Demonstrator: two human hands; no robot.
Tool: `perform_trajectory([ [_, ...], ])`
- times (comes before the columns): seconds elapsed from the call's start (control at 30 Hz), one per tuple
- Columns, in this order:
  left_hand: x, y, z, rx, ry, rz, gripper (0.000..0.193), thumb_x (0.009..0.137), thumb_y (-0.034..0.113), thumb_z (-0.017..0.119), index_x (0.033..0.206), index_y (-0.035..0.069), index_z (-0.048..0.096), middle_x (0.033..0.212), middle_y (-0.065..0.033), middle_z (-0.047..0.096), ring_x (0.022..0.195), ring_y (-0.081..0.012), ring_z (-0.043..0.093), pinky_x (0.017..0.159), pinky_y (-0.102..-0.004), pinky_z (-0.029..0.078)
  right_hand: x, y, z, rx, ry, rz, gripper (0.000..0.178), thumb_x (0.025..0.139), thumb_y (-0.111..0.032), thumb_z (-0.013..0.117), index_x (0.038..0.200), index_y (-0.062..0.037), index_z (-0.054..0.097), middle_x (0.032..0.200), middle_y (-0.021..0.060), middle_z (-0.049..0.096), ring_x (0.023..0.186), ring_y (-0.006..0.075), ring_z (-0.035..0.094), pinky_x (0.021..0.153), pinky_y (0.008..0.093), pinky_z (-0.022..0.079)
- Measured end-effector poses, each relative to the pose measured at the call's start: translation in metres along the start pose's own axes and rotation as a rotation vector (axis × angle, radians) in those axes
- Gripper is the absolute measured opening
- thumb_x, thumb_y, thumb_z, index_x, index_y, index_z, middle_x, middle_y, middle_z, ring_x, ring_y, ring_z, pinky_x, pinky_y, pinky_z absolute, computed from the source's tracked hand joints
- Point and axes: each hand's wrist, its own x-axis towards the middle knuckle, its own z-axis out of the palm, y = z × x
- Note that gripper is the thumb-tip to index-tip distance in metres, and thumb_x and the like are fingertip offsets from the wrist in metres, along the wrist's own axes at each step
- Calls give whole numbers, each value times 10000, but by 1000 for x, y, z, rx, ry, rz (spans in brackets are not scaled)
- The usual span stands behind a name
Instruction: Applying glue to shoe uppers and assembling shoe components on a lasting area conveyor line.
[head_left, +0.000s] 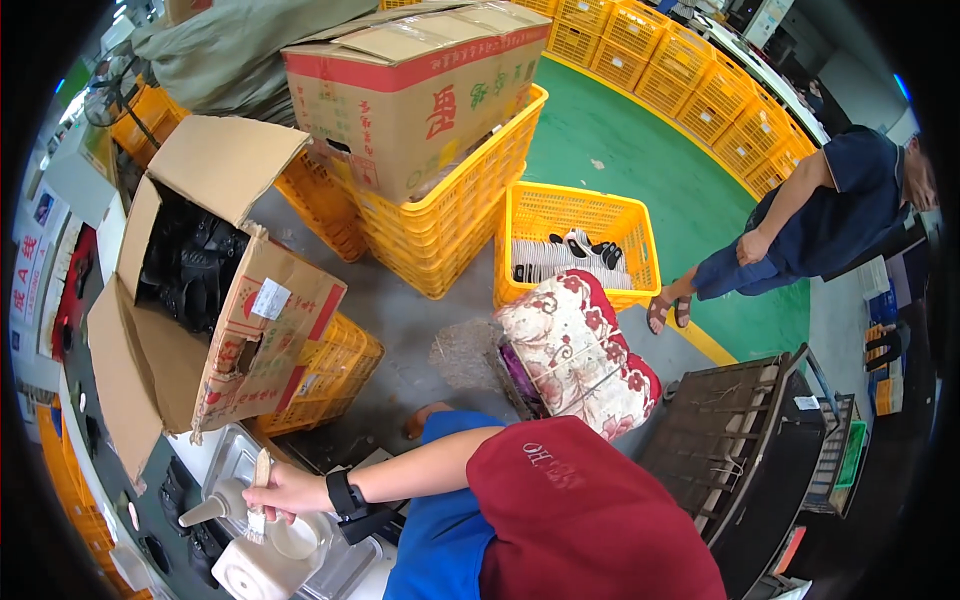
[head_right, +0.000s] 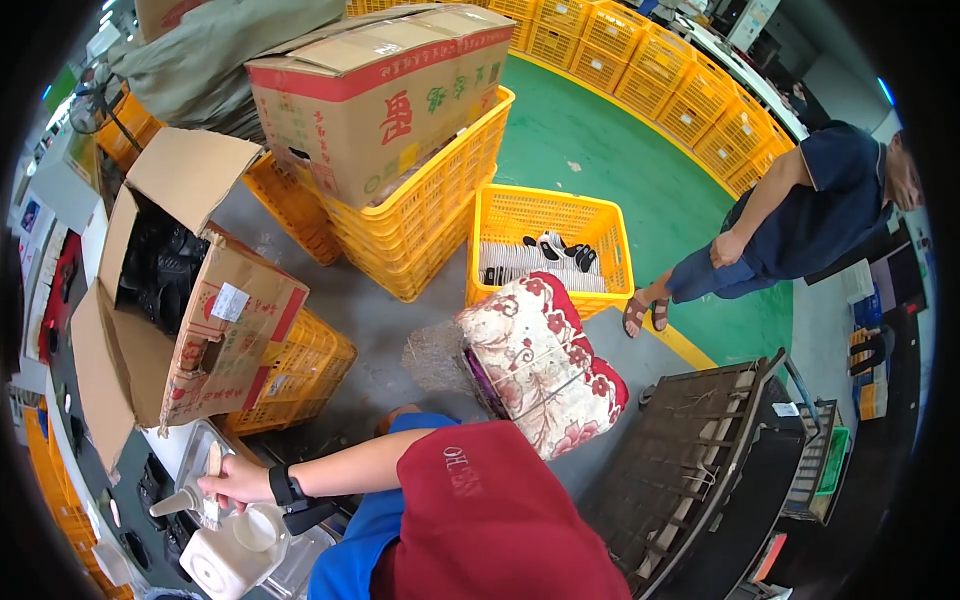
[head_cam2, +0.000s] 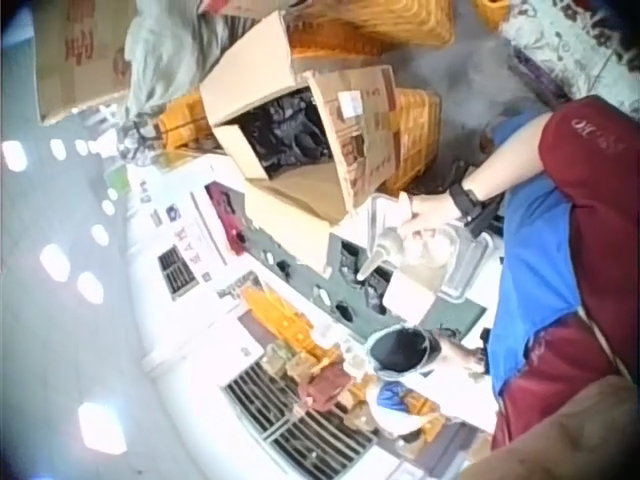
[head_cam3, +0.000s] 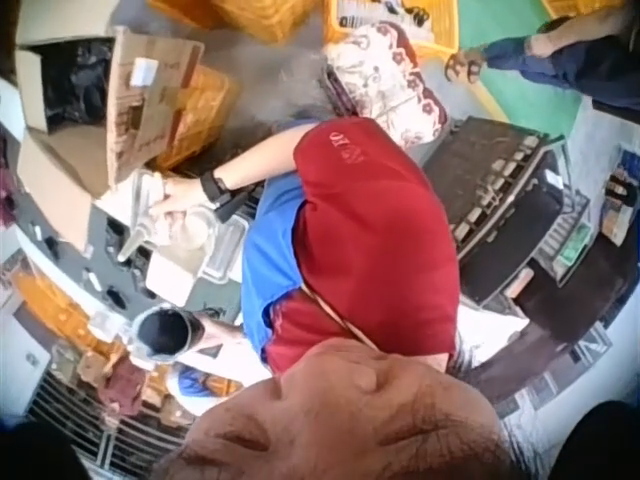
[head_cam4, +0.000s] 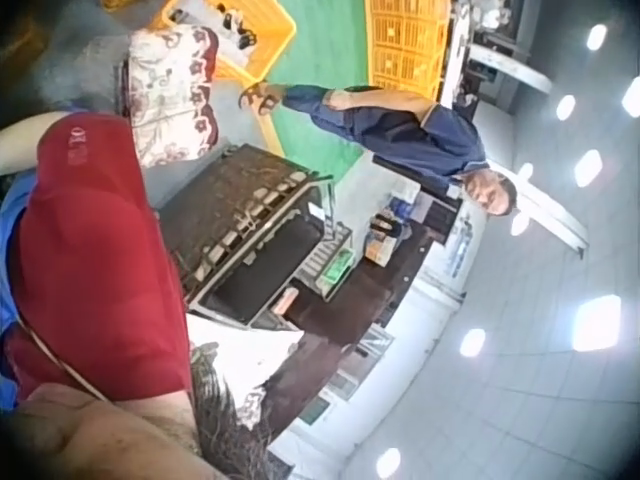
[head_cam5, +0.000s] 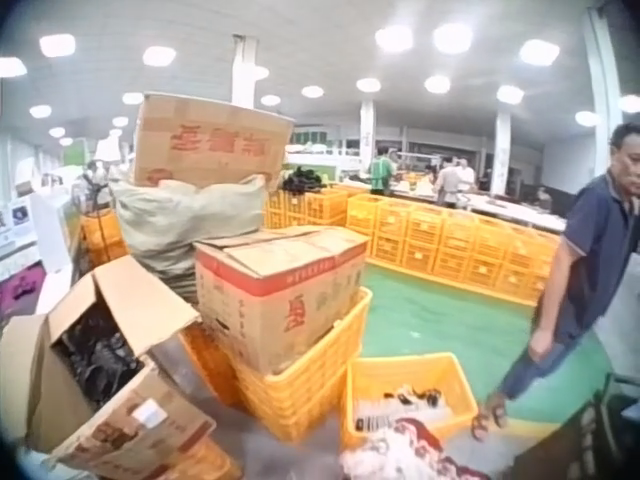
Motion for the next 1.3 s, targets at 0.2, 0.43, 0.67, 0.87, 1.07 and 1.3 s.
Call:
perform_trajectory([
  [0.2, 1, 2, -2, 34, 40, -6, 877, 552, 282, 840, 1249, -30, 410, 1152, -176, 540, 1019, -279, 542, 905, -391, 415, 8, -11, 6, -29, -81, -8, 264, 874, -267, 570, 843, -5, 565, 651, 19, 541, 535, 64, 511, 408, 201, 430],
  [0.43, 4, 4, -8, 56, 88, -15, 874, 551, 283, 840, 1246, -31, 412, 1145, -180, 543, 1011, -283, 546, 900, -394, 419, 8, -29, 14, -99, -96, -63, 280, 873, -247, 560, 738, -2, 555, 570, 26, 514, 438, 81, 476, 392, 215, 413],
  [0.67, -3, -8, -31, 104, 173, -47, 872, 551, 283, 841, 1243, -32, 414, 1139, -185, 545, 1003, -288, 551, 894, -397, 423, 14, -37, 26, -161, -120, -132, 265, 869, -217, 552, 741, 16, 548, 603, 33, 541, 445, 85, 497, 393, 225, 414],
  [0.87, -35, -1, -83, 232, 329, -92, 870, 551, 283, 841, 1240, -33, 415, 1133, -190, 548, 996, -291, 555, 889, -399, 426, 16, -42, 50, -402, -166, -367, 178, 855, -172, 579, 759, -24, 557, 670, 29, 568, 644, 98, 543, 539, 264, 431],
  [1.07, -76, 5, -94, 553, 459, 208, 708, 615, 120, 754, 1221, 36, 396, 1184, -175, 472, 1133, -346, 421, 994, -482, 247, -8, -64, 65, -369, -314, -157, 102, 852, -97, 584, 838, -2, 620, 679, 35, 591, 561, 62, 534, 500, 203, 436],
  [1.3, -82, 32, -107, 758, 533, 245, 658, 601, 80, 732, 1167, 91, 396, 1186, -121, 476, 1131, -319, 453, 1035, -500, 182, -18, -58, 110, -533, -716, -284, 32, 778, -51, 642, 794, -26, 631, 683, 47, 617, 576, 133, 572, 540, 250, 441],
])
